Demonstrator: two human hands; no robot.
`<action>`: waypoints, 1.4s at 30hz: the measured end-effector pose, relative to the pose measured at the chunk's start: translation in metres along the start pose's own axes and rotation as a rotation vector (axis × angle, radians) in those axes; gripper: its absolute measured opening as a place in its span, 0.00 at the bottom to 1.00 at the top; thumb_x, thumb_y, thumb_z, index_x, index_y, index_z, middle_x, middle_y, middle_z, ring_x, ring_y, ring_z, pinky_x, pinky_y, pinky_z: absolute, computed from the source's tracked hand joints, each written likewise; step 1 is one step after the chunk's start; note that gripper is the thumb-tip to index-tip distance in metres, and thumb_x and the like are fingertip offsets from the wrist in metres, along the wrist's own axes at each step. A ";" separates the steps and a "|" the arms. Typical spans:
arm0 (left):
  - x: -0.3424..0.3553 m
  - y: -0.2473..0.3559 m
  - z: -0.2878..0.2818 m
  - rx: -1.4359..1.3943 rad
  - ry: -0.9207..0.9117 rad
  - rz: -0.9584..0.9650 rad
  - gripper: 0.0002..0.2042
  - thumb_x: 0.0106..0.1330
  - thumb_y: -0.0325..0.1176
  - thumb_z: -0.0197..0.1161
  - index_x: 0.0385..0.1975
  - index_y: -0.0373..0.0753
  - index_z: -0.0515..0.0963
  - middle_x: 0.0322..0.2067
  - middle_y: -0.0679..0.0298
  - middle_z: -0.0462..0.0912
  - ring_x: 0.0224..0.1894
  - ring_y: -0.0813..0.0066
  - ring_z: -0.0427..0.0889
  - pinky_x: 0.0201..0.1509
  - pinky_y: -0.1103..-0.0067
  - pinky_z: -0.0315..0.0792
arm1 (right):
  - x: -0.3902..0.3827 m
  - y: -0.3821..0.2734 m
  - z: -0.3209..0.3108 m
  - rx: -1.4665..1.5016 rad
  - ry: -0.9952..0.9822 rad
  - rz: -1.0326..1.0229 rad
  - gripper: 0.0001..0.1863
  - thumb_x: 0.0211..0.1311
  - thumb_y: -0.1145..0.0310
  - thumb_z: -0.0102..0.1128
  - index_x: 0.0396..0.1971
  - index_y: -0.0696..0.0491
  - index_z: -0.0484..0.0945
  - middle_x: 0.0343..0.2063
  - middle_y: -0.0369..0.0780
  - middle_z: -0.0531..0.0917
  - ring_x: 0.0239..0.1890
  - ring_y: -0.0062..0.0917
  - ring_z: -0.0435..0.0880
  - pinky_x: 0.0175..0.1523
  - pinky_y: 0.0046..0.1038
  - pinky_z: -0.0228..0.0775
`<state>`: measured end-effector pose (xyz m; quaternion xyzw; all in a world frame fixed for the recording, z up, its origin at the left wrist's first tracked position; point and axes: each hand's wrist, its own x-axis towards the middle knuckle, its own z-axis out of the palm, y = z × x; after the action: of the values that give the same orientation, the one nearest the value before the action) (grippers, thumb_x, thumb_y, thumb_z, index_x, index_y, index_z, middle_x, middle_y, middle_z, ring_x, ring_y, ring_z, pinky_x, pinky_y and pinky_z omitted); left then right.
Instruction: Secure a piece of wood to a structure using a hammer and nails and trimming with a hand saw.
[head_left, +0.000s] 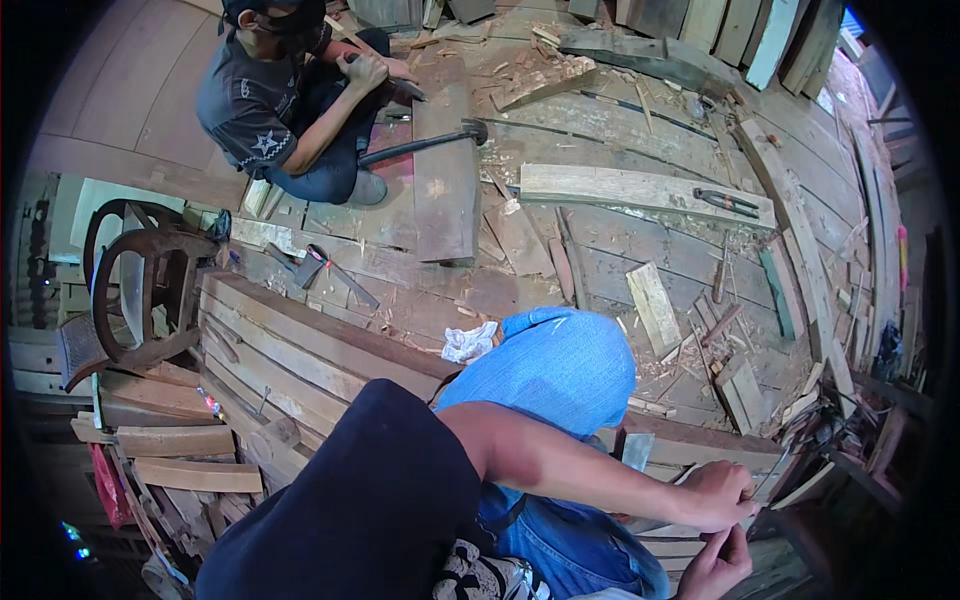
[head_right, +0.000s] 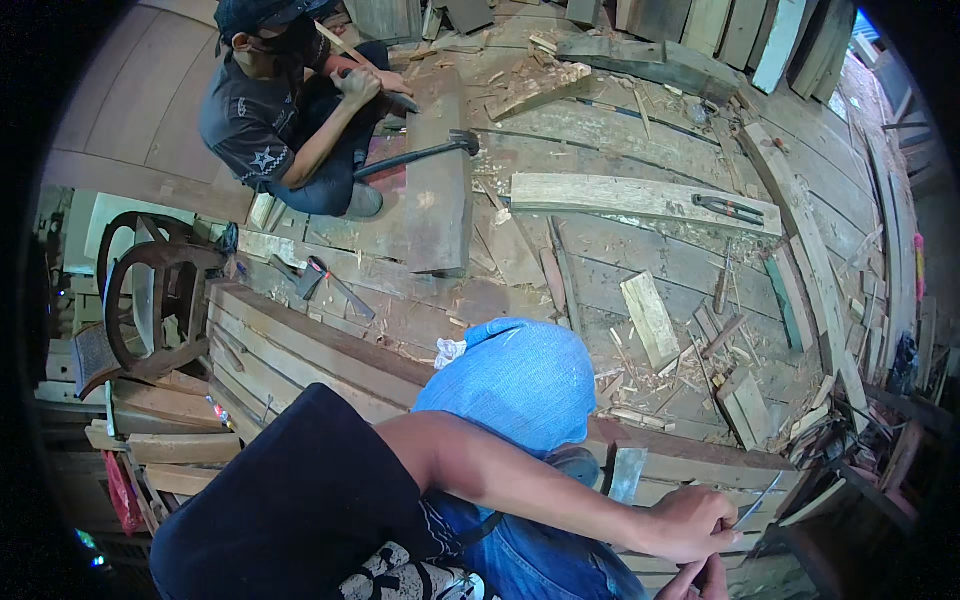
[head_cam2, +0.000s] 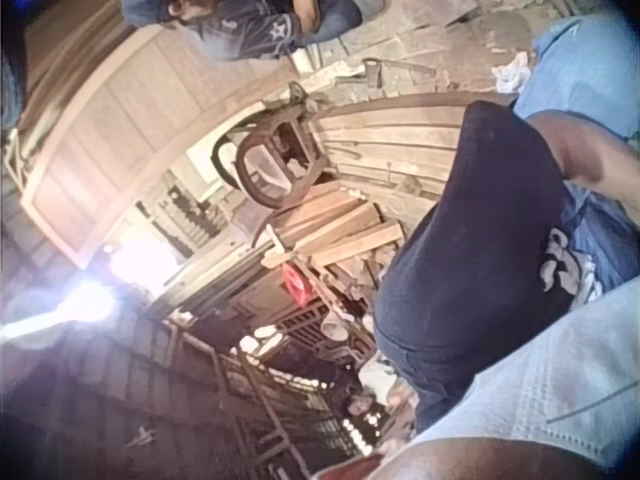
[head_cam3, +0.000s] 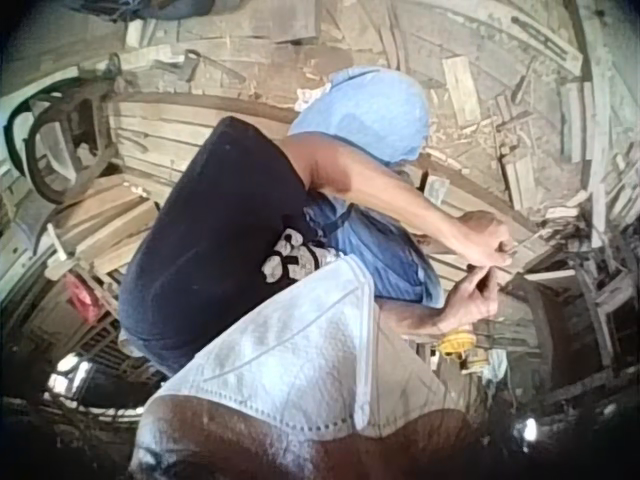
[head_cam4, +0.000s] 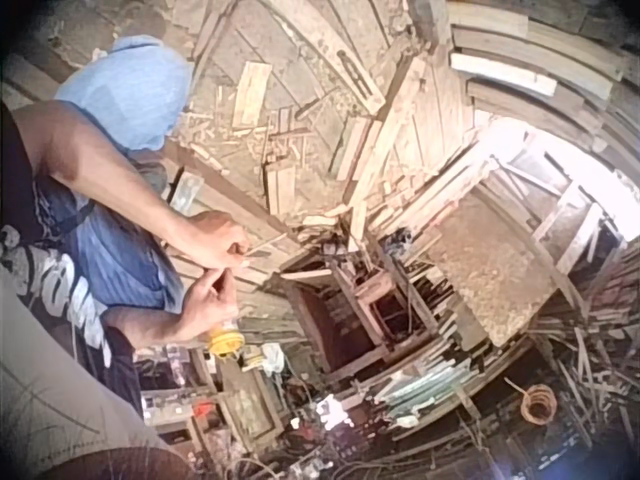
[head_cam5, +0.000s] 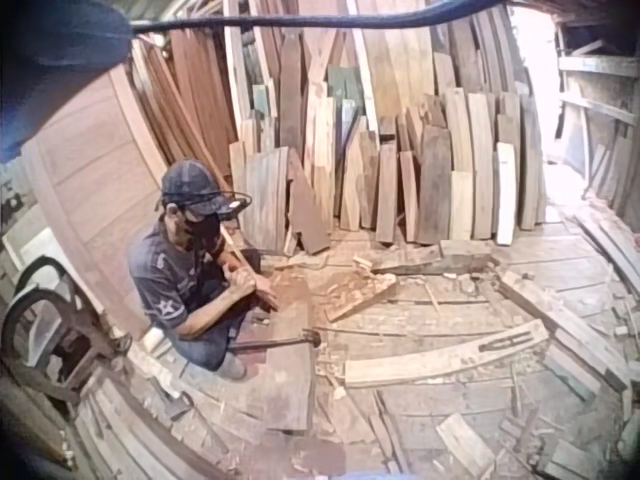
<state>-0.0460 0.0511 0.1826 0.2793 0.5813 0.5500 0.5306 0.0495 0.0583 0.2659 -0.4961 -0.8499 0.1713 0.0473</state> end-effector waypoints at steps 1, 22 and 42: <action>0.000 0.000 -0.001 0.006 -0.005 0.005 0.14 0.58 0.39 0.61 0.24 0.31 0.79 0.24 0.51 0.82 0.32 0.52 0.82 0.38 0.63 0.74 | 0.001 0.000 0.000 -0.004 -0.008 0.002 0.15 0.64 0.66 0.57 0.41 0.64 0.80 0.25 0.48 0.84 0.25 0.27 0.83 0.30 0.29 0.72; 0.001 0.001 0.001 0.058 -0.048 -0.019 0.13 0.57 0.39 0.62 0.28 0.33 0.80 0.27 0.53 0.82 0.34 0.53 0.83 0.40 0.64 0.74 | 0.001 0.001 0.002 0.038 -0.016 0.000 0.14 0.63 0.69 0.58 0.42 0.65 0.80 0.28 0.49 0.85 0.28 0.25 0.83 0.32 0.28 0.73; 0.004 0.007 -0.006 -0.015 0.043 0.102 0.16 0.59 0.41 0.61 0.21 0.31 0.79 0.19 0.50 0.79 0.26 0.52 0.81 0.33 0.63 0.72 | 0.000 -0.001 0.001 0.046 -0.035 -0.023 0.14 0.65 0.68 0.58 0.39 0.64 0.80 0.24 0.47 0.84 0.24 0.24 0.81 0.30 0.29 0.71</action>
<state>-0.0542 0.0542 0.1875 0.2926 0.5736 0.5864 0.4914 0.0482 0.0577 0.2650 -0.4821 -0.8521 0.1989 0.0456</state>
